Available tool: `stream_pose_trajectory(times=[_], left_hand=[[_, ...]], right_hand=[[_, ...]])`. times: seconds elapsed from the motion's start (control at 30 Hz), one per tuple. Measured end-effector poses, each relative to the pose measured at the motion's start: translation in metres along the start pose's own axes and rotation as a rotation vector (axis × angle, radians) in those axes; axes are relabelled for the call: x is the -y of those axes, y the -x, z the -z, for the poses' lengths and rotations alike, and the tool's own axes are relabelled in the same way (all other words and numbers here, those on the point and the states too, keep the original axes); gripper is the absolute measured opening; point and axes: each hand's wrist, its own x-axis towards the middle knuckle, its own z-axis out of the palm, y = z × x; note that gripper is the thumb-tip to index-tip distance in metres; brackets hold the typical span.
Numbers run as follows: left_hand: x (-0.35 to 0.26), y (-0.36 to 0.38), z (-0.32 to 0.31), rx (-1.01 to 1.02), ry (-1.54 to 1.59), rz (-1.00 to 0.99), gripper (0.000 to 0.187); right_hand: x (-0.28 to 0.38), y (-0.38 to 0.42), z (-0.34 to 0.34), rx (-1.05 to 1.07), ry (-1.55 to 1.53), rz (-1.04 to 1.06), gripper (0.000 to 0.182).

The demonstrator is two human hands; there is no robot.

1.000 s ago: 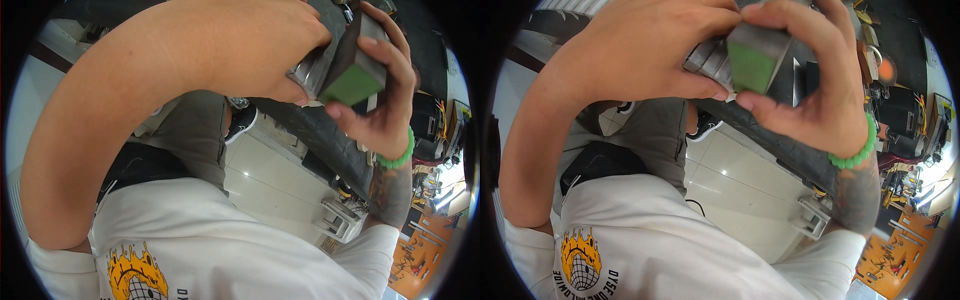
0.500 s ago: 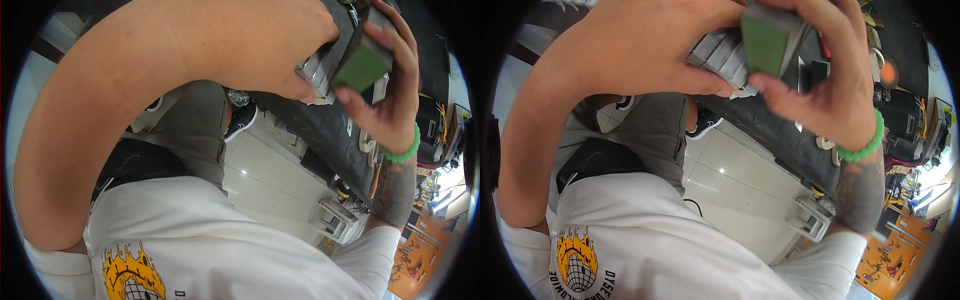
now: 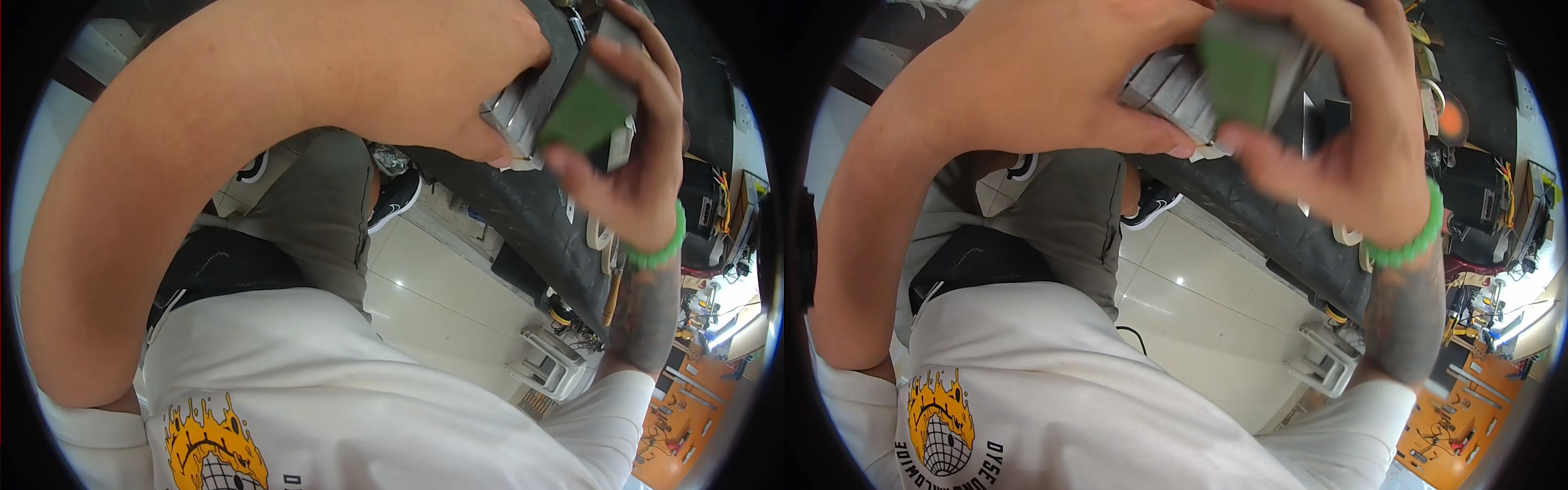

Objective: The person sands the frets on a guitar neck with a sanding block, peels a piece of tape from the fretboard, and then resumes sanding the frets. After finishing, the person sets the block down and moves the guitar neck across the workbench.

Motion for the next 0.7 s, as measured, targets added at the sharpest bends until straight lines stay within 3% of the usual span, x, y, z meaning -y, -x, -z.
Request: stream_pose_trajectory(times=[0.07,0.1,0.17,0.23,0.3,0.47,0.57,0.6,0.63,0.7], left_hand=[[0.0,0.002,0.003,0.039,-0.007,0.016,0.044],[0.001,0.003,0.003,0.018,0.005,0.0,0.043],[-0.001,0.002,0.002,-0.005,0.022,-0.023,0.043],[-0.001,0.001,0.002,0.016,0.022,-0.012,0.043],[0.0,0.001,0.003,0.026,0.011,-0.004,0.043],[-0.001,0.002,0.005,-0.006,0.092,-0.011,0.042],[-0.001,0.004,0.006,-0.002,0.044,-0.027,0.042],[-0.003,0.004,0.006,0.002,0.032,-0.018,0.042],[-0.004,0.003,0.005,0.003,0.019,-0.009,0.041],[-0.002,0.001,0.005,-0.002,0.022,-0.013,0.042]], right_hand=[[-0.017,-0.006,-0.003,0.003,0.074,0.381,0.084],[-0.014,-0.006,-0.001,0.001,0.077,0.379,0.084],[-0.004,-0.005,0.008,0.013,0.106,0.023,0.08],[0.007,-0.009,0.001,0.012,0.113,0.028,0.081],[0.026,-0.015,-0.022,-0.188,-0.179,0.203,0.082],[-0.003,-0.002,0.0,0.013,0.242,0.209,0.081],[0.035,-0.015,-0.009,-0.073,-0.235,0.069,0.085],[0.011,-0.008,0.005,0.075,0.298,0.254,0.088],[0.006,0.003,0.007,0.076,0.301,0.25,0.088],[-0.003,0.017,-0.002,0.004,0.223,-0.058,0.089]])
